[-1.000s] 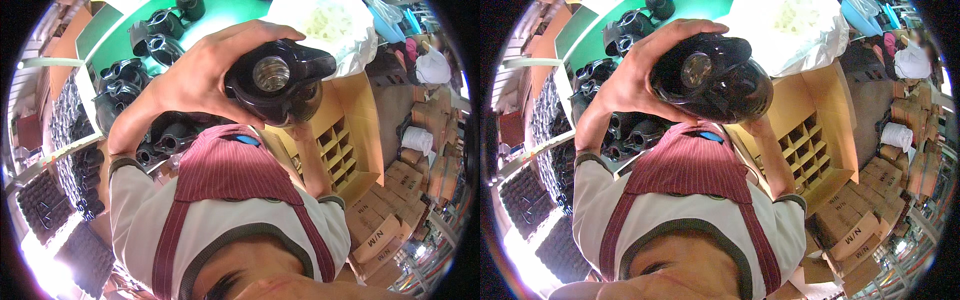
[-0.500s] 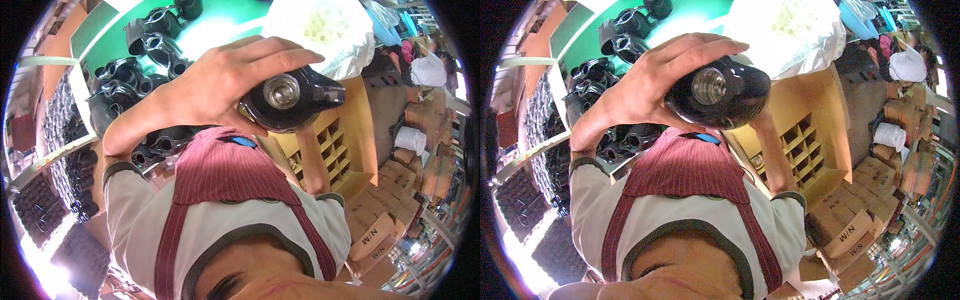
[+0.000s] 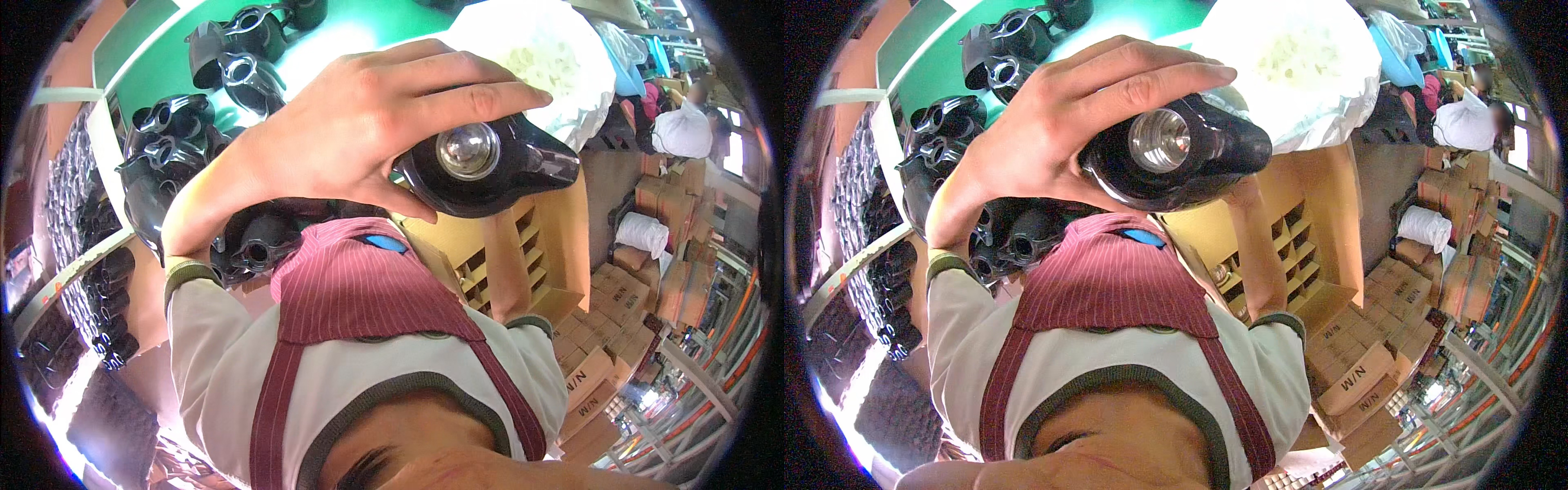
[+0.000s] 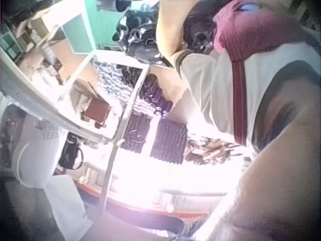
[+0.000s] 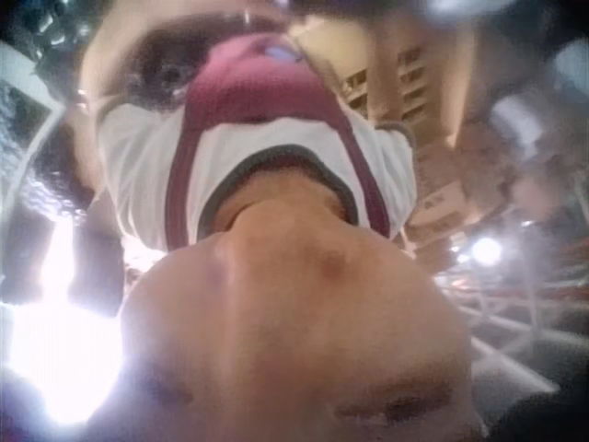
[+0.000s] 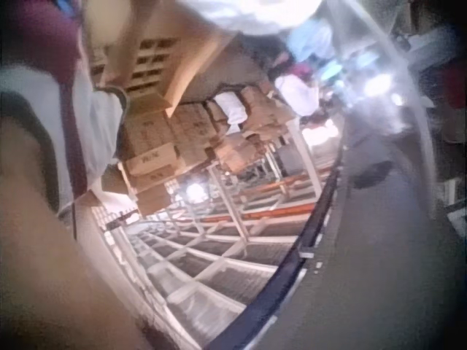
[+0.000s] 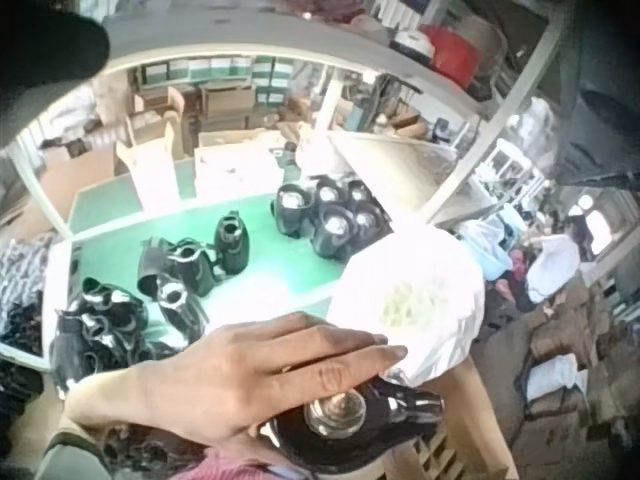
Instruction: The person repeatedly picks up black kettles, inserts a white circular gasket into the opening, and places a metal heating element inside. The person then places the assembled kettles on a green table.
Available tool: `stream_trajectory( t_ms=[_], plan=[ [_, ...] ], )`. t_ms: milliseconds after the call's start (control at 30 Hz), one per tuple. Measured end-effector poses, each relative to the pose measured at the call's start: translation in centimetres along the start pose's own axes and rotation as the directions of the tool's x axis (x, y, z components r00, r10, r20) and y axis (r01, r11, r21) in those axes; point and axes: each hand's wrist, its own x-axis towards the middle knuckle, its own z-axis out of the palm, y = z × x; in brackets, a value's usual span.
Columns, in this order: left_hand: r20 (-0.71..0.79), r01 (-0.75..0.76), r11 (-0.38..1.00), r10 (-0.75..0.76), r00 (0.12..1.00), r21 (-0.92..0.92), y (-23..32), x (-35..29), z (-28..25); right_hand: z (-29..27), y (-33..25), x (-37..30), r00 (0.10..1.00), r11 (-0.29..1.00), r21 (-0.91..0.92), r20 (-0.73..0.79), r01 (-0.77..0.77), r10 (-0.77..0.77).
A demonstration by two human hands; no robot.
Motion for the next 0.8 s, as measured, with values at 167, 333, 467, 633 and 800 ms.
stream_trajectory(
  t_ms=[167, 333, 467, 633, 800],
  plan=[
    [0.024, 0.031, 0.999, -0.030, 0.999, -0.030, -0.9, 0.4, -1.0, 0.3, 0.6, 1.5, 1.000, 1.000, 0.002, 0.007, -0.020, 0.020],
    [0.040, 0.006, 0.999, -0.004, 0.999, -0.048, -1.4, 0.7, -1.4, 0.3, 0.1, 2.5, 1.000, 1.000, 0.006, 0.020, -0.020, 0.020],
    [0.091, -0.045, 0.998, 0.048, 0.995, -0.037, -1.6, 1.4, -1.7, 0.3, 0.1, 3.0, 0.999, 1.000, 0.016, 0.031, -0.024, 0.024],
    [0.135, -0.072, 0.997, 0.073, 0.988, -0.010, -1.4, 1.8, -1.7, 0.1, 0.4, 3.1, 0.998, 0.999, 0.034, 0.048, -0.032, 0.030],
    [-0.001, 0.039, 0.991, -0.040, 0.999, -0.128, -0.6, 1.3, -1.1, 0.2, 0.5, 3.3, 0.996, 0.998, 0.045, 0.077, -0.045, 0.041]
  ],
)
